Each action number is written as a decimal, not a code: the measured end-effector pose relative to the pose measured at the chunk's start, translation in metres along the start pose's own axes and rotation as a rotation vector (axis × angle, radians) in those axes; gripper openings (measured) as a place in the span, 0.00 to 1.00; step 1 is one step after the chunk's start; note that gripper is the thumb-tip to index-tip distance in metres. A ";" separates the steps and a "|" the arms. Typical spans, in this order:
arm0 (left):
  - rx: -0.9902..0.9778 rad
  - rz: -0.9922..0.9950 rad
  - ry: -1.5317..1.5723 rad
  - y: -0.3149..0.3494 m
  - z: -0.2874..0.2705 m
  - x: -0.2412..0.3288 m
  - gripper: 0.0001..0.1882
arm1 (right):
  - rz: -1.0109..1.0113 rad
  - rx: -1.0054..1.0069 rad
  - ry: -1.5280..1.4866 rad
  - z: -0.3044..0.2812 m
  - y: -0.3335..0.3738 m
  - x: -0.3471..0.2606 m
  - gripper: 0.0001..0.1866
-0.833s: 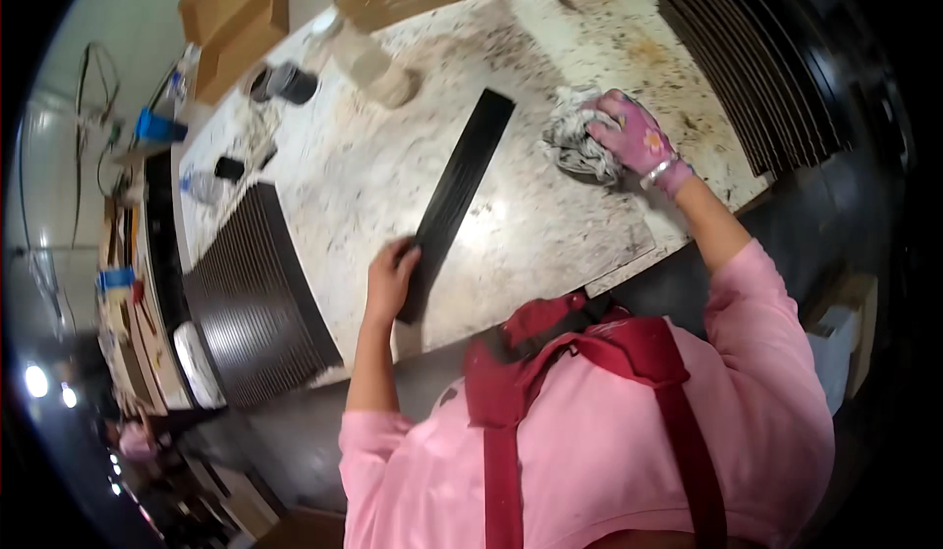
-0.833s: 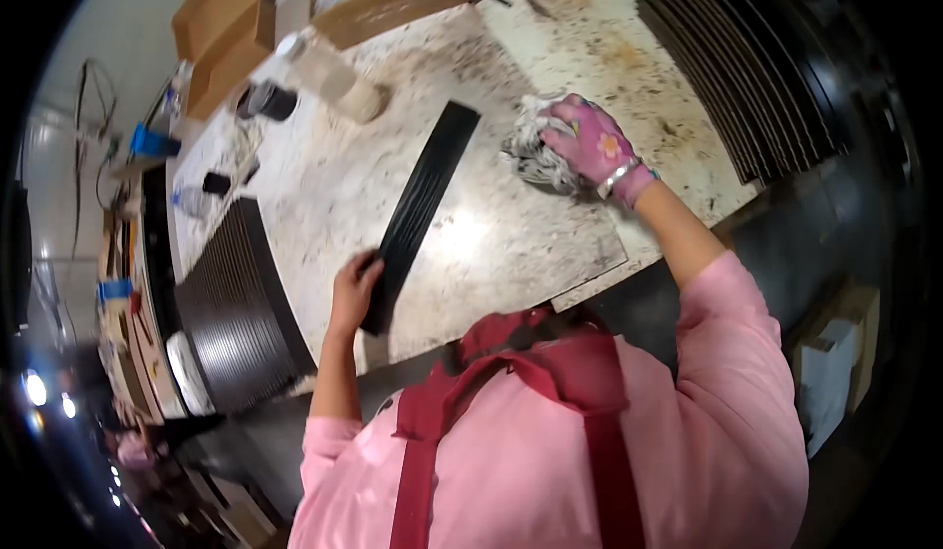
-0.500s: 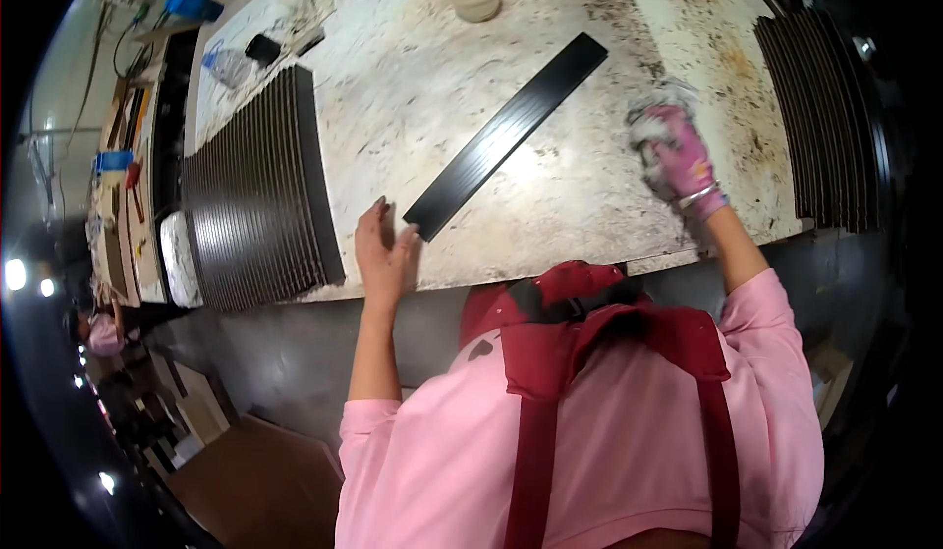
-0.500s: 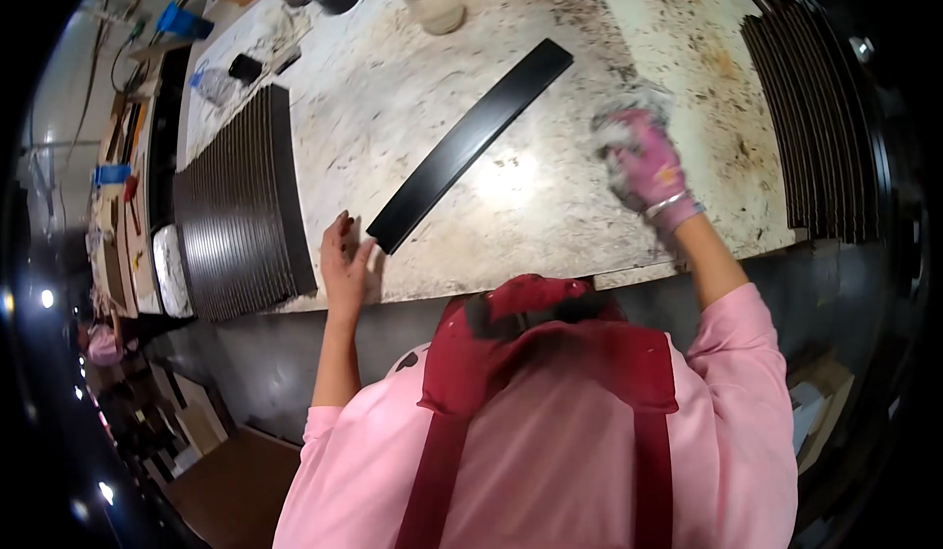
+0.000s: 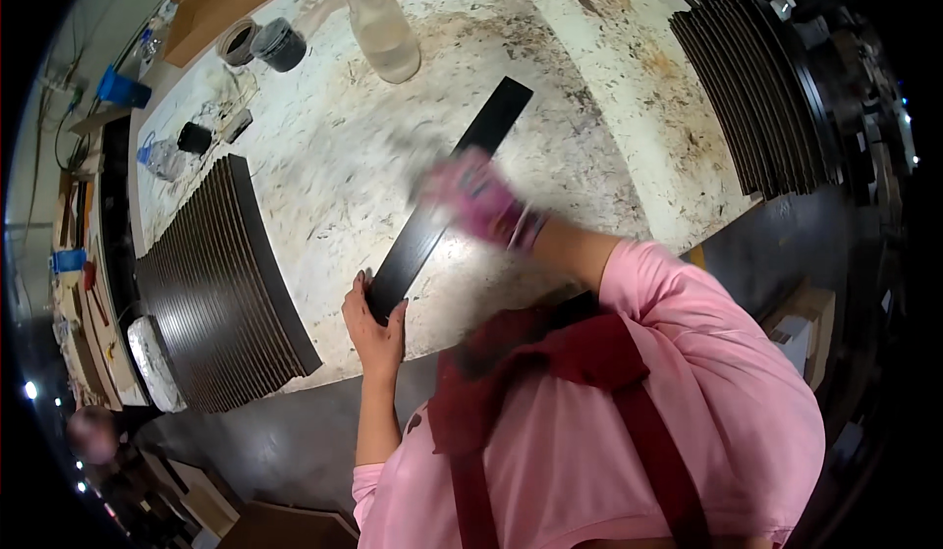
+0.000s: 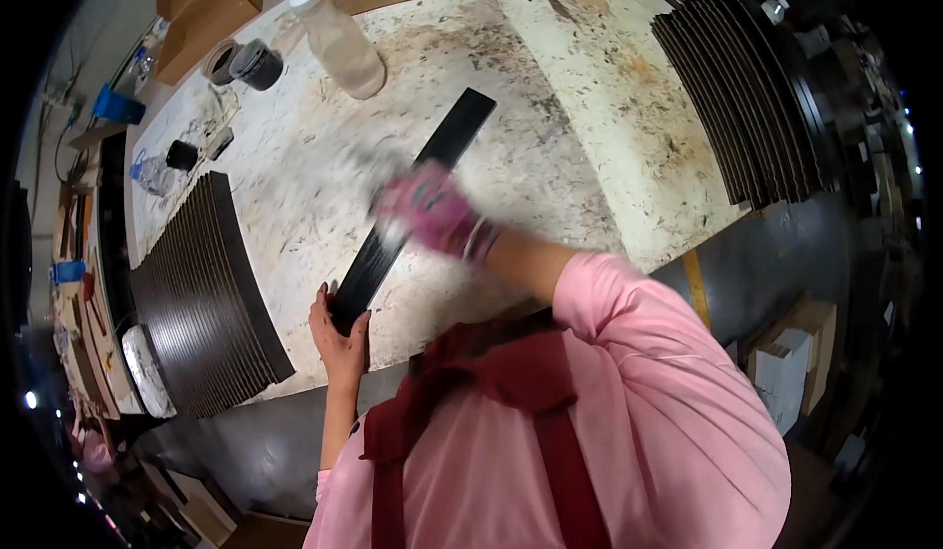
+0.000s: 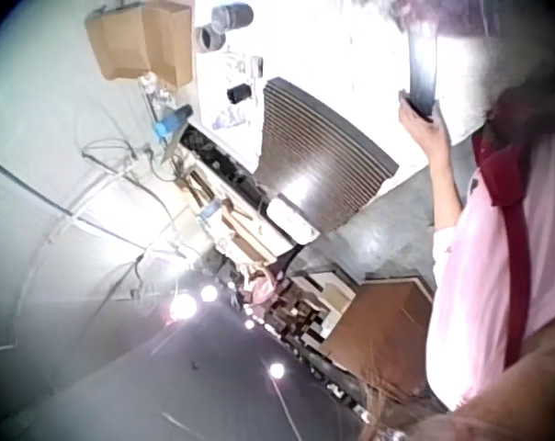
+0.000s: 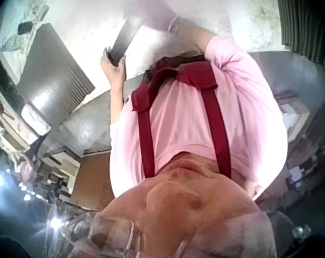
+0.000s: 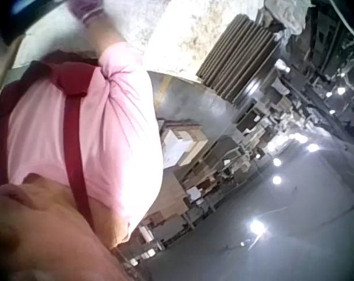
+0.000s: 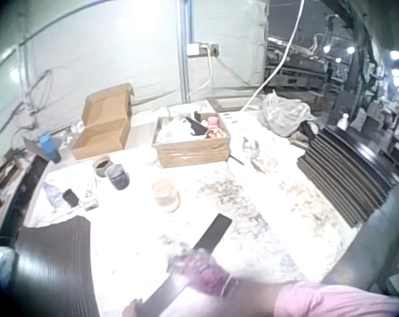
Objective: The person wipes long wooden slats one by one with a cloth, occasionally pouring liquid from a bottle onto the cloth. After wiping each side of a slat, the person places it onto a stack on the table.
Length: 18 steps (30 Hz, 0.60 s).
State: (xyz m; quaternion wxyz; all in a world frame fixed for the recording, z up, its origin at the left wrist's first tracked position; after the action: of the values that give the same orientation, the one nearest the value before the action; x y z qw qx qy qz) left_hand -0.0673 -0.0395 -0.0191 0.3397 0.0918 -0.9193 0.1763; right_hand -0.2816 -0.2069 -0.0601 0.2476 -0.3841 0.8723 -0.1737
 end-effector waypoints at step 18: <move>-0.195 0.264 -0.079 -0.065 0.022 0.031 0.29 | 1.143 0.321 -0.426 -0.172 0.101 0.174 0.33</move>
State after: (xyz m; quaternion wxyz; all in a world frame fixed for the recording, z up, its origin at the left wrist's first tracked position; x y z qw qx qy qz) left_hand -0.0852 -0.1097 0.0026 0.2847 -0.0563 -0.9487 0.1255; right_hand -0.5388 -0.2538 -0.0209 0.5241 0.1585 0.8345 -0.0625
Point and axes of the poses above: each hand's wrist, its own y-axis away from the middle knuckle, its own z-axis out of the palm, x = y × z, the point moved 1 cm from there along -y, towards the middle knuckle, and after that the axes turned 14 degrees about x, right-handed, at the moved point
